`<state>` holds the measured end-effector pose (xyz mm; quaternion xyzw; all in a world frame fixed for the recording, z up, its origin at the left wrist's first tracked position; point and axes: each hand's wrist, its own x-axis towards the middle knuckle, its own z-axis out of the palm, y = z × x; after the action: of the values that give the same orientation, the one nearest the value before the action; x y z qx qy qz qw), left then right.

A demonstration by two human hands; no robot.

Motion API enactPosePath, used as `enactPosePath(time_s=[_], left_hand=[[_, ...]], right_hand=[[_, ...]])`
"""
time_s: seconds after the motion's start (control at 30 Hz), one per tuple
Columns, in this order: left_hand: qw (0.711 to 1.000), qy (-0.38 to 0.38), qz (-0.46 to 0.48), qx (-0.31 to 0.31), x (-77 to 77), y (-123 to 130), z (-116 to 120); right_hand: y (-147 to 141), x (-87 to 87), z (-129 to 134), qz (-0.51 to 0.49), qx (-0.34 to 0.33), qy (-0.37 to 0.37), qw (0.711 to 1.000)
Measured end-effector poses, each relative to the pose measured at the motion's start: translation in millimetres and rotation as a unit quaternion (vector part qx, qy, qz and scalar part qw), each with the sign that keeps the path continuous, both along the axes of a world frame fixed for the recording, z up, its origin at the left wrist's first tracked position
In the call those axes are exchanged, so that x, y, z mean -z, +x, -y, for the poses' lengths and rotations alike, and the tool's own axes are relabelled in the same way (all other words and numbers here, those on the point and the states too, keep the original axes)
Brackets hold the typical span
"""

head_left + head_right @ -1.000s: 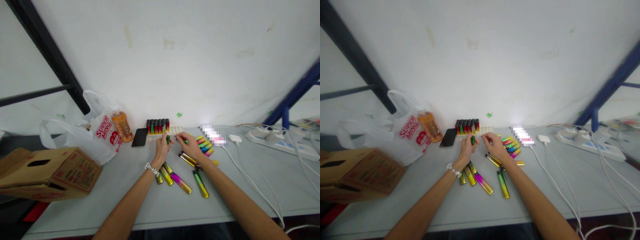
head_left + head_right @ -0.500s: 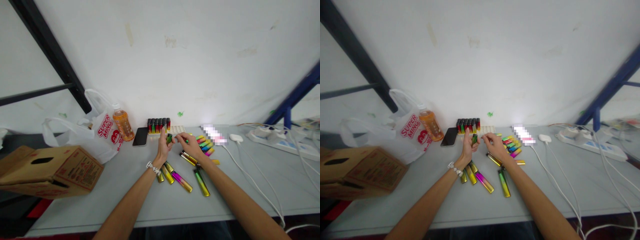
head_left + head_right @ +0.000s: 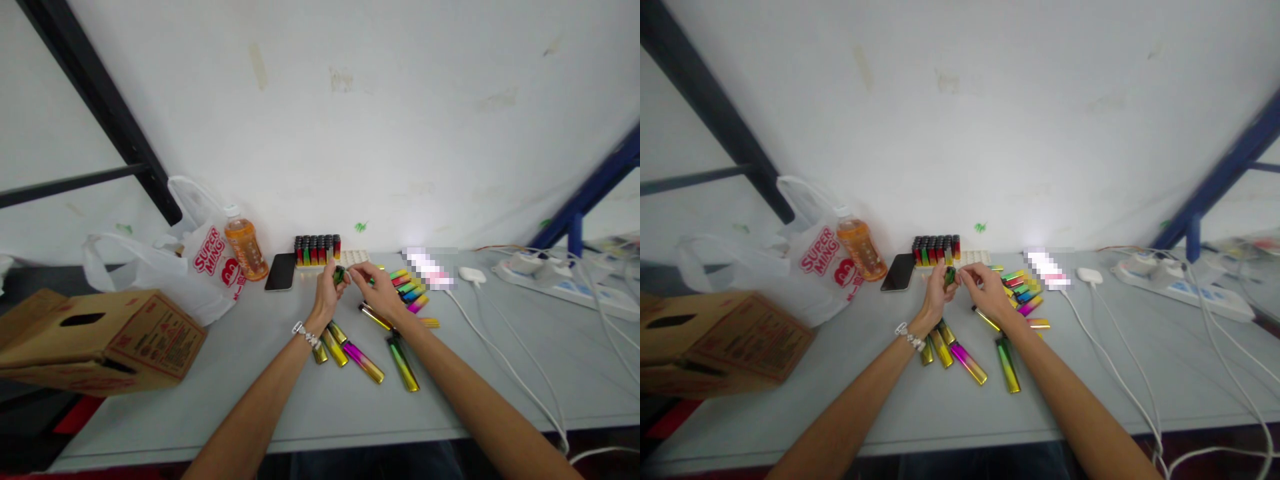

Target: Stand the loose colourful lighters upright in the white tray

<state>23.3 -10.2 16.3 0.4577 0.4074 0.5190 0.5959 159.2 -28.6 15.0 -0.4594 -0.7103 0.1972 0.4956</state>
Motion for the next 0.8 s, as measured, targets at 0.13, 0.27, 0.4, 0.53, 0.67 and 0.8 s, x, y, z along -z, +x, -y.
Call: enactPosePath(time_s=[0.13, 0.27, 0.4, 0.53, 0.67, 0.8], left_hand=[[0.998, 0.048, 0.025, 0.032, 4.0, 1, -1], [0.997, 0.071, 0.013, 0.021, 16.6, 4, -4], [0.977, 0.16, -0.092, -0.107, 29.1, -2, 1], [0.946, 0.224, -0.18, -0.15, 33.6, -2, 4], [0.932, 0.255, -0.175, -0.189, 30.8, 10, -12], [0.924, 0.273, -0.15, -0.222, 23.1, 16, -32]], right_hand=[[-7, 2.2, 0, -0.038, -0.005, 0.003, 0.999], [-9, 6.9, -5, -0.105, -0.034, -0.027, 0.994], [-3, 5.1, -13, -0.157, -0.035, -0.068, 0.985], [8, 0.4, -25, -0.179, -0.007, -0.075, 0.981], [14, -0.2, -43, -0.13, 0.036, -0.063, 0.989], [13, -2.2, -66, -0.063, 0.041, -0.024, 0.997]])
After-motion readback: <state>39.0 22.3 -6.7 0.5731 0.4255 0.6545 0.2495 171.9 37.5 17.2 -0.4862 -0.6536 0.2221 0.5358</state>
